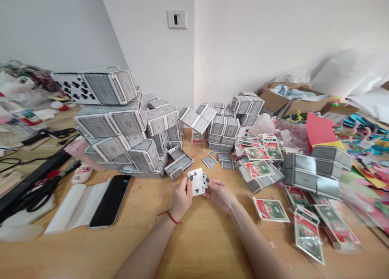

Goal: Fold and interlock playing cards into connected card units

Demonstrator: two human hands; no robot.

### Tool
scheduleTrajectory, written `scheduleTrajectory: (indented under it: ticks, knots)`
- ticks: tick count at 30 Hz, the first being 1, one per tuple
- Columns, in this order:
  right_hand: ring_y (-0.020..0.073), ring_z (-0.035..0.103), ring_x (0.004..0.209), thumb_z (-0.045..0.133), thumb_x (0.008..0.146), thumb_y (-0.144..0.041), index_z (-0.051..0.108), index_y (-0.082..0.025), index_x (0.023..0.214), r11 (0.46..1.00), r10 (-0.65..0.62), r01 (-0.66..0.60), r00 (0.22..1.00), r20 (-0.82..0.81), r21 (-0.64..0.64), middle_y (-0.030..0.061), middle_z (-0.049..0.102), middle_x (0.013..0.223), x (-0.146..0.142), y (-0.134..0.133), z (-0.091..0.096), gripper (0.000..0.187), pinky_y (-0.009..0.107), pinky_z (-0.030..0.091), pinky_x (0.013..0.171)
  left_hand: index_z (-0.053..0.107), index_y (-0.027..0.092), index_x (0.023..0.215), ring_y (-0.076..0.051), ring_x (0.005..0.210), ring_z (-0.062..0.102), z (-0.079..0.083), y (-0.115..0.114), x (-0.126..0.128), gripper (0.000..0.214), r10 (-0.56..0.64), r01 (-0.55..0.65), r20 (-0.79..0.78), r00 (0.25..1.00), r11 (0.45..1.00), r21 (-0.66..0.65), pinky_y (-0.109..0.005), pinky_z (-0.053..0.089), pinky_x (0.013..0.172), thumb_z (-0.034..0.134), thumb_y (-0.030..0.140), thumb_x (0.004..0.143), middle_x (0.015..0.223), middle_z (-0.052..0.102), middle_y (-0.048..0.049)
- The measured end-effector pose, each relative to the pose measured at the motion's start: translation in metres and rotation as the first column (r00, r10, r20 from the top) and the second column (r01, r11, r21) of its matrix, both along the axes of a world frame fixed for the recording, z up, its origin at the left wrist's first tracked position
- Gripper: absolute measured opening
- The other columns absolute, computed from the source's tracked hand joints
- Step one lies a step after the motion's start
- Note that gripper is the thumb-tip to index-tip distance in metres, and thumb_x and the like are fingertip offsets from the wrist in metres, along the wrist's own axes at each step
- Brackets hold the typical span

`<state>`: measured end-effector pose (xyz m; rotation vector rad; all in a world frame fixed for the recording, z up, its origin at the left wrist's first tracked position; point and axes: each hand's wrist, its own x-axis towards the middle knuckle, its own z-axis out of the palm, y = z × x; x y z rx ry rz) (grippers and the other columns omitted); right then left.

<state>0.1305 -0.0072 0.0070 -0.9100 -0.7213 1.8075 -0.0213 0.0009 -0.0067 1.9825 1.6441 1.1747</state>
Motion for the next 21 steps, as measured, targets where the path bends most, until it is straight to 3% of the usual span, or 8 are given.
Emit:
scheduleTrajectory:
  ticks: [5, 10, 16, 21]
  knots:
    - [0.0148, 0.058, 0.061, 0.073, 0.055, -0.030, 0.062, -0.016, 0.068, 0.998, -0.035, 0.031, 0.997, -0.064, -0.059, 0.0025, 0.063, 0.065, -0.010, -0.001, -0.003, 0.022, 0.028, 0.044, 0.062, 0.041, 0.019, 0.060, -0.009, 0.042, 0.044, 0.000, -0.004, 0.004, 0.029, -0.047, 0.049, 0.055, 0.997, 0.998, -0.031, -0.019, 0.031, 0.043, 0.032, 0.031, 0.084, 0.047, 0.047, 0.0014]
    - [0.0071, 0.039, 0.042, 0.072, 0.052, -0.027, 0.049, -0.016, 0.052, 0.970, -0.240, 0.228, 0.955, 0.177, 0.083, -0.0055, 0.047, 0.046, -0.014, 0.001, -0.009, 0.026, 0.020, 0.031, 0.044, 0.041, 0.019, 0.059, -0.009, 0.042, 0.045, -0.001, -0.005, 0.009, 0.029, -0.077, 0.080, 0.048, 0.996, 0.994, -0.067, -0.020, 0.029, 0.042, 0.031, 0.030, 0.084, 0.048, 0.048, 0.0007]
    - [0.0086, 0.036, 0.045, 0.063, 0.060, -0.027, 0.056, -0.017, 0.075, 0.914, -0.376, 0.287, 0.867, 0.328, 0.288, -0.0069, 0.039, 0.050, -0.012, -0.002, -0.007, 0.019, 0.020, 0.030, 0.044, 0.047, 0.018, 0.068, -0.013, 0.052, 0.052, -0.006, -0.005, 0.014, 0.027, -0.095, 0.103, 0.076, 0.993, 0.989, -0.110, -0.022, 0.036, 0.047, 0.030, 0.031, 0.085, 0.058, 0.056, -0.0030]
    - [0.0108, 0.043, 0.053, 0.055, 0.071, -0.036, 0.053, -0.018, 0.074, 0.884, -0.426, 0.305, 0.839, 0.340, 0.354, -0.0022, 0.049, 0.060, -0.019, -0.005, -0.004, 0.019, 0.021, 0.036, 0.049, 0.050, 0.015, 0.099, -0.018, 0.076, 0.058, -0.005, -0.009, 0.017, 0.029, -0.122, 0.158, 0.245, 0.962, 0.979, -0.131, -0.027, 0.045, 0.063, 0.029, 0.030, 0.086, 0.087, 0.062, -0.0108]
